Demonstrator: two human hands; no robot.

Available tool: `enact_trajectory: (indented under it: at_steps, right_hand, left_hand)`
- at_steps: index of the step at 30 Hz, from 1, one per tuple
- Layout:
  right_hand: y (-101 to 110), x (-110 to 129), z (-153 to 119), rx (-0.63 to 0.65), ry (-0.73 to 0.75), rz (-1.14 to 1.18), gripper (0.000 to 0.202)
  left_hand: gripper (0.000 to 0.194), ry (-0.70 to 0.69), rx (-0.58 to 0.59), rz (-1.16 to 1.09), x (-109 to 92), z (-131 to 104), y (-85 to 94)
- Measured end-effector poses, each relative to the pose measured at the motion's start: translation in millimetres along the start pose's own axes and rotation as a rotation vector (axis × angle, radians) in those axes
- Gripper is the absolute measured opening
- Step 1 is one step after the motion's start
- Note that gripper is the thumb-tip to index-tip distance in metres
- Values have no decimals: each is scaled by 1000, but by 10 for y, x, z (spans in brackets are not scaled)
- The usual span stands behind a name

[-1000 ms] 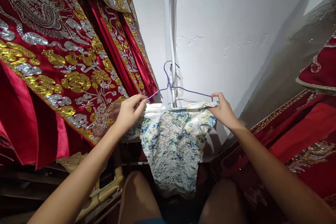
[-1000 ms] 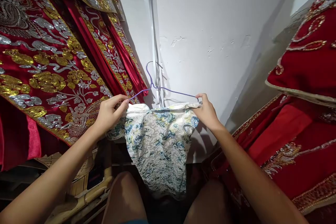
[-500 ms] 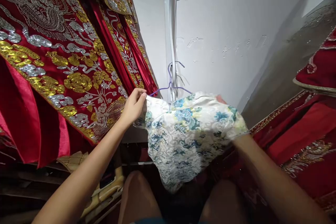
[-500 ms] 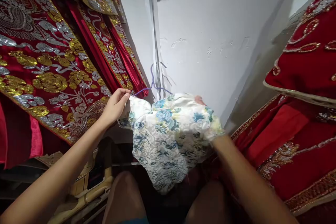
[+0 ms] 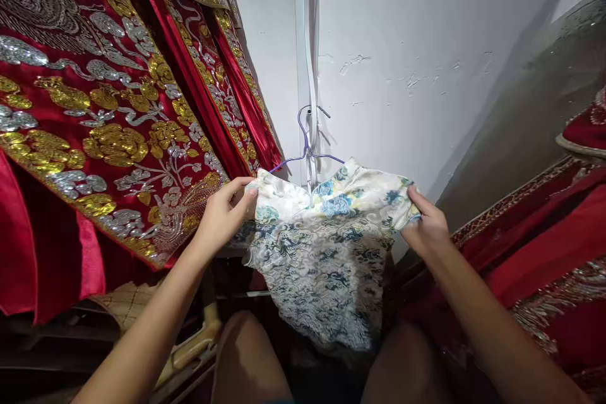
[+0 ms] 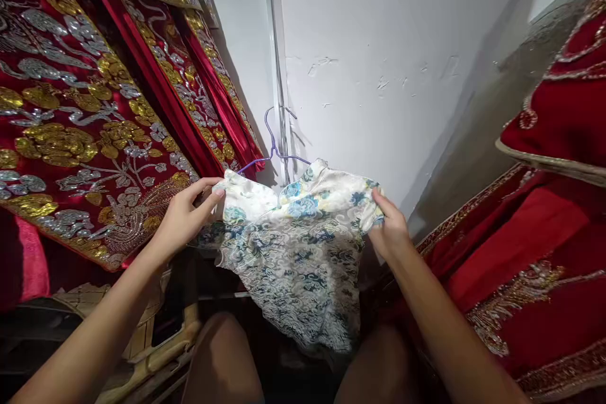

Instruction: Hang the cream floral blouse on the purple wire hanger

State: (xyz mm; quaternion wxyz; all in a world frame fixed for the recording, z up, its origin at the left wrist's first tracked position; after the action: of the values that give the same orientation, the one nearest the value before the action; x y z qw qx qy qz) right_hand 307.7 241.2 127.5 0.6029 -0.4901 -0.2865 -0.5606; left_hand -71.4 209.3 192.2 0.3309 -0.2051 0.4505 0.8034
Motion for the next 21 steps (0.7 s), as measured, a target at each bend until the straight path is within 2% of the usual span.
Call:
enact_trajectory:
  at_steps: [2, 3, 5, 7, 8, 9, 12, 13, 14, 15, 16, 17, 19, 20, 21]
  right_hand:
    - [19, 168, 60, -118, -1, 127, 40]
    - [-22, 280, 75, -127, 23, 149, 38]
    - [-169, 512, 34, -70, 76, 156, 36]
    - [-364, 697, -138, 85, 86, 133, 38]
    - [-470, 771, -274, 202, 83, 118, 39]
    - [-595, 827, -443, 378, 69, 90, 40]
    - [-930, 912, -1083, 1099, 55, -39, 54]
    - [-977, 900, -1250, 1267, 61, -97, 57]
    - [-997, 857, -1343, 1345, 71, -169, 58]
    - [-1002, 788, -1358, 1325, 91, -255, 57]
    - [-988, 693, -1307, 1220, 113, -355, 54]
    - [-952, 579, -1216, 1061, 134, -464, 50]
    - [-835, 320, -1055, 764, 155, -641, 42]
    - [-771, 190, -1014, 667, 155, -683, 37]
    - [-713, 54, -1011, 632, 126, -683, 34]
  left_hand:
    - [40, -10, -53, -7, -103, 40, -5]
    - [40, -27, -75, -19, -160, 80, -3]
    - [40, -75, -90, -40, -243, 177, -7]
    - [37, -114, -89, -48, -247, 252, -36]
    - [34, -122, -92, -60, -216, 265, -65]
    - [33, -113, -101, -87, -166, 258, -102]
    - [50, 20, -162, -249, 26, 108, -265]
    - [57, 76, -189, -330, 68, 25, -331]
    - [62, 122, -209, -422, 84, -62, -402]
    - [67, 150, -217, -530, 68, -146, -475]
    - [70, 162, -204, -662, 20, -221, -552]
    - [73, 166, -161, -809, -55, -286, -635]
    - [74, 182, 21, -1082, -260, -403, -816]
    - [73, 201, 135, -1186, -370, -470, -904]
    - [72, 230, 243, -1268, -467, -548, -982]
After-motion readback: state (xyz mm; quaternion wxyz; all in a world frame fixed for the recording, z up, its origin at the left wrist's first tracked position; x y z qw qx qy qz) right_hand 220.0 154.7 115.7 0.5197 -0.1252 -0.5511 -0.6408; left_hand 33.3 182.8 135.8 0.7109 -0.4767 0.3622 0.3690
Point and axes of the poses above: each hand's wrist, its own z-axis towards the middle knuckle, its own y-axis out of the back of the hand, x = y × z, the point moved 5 cm from there along z, towards the middle knuckle, and after that the axes turned 3 degrees about y, right-handed, at the moved point
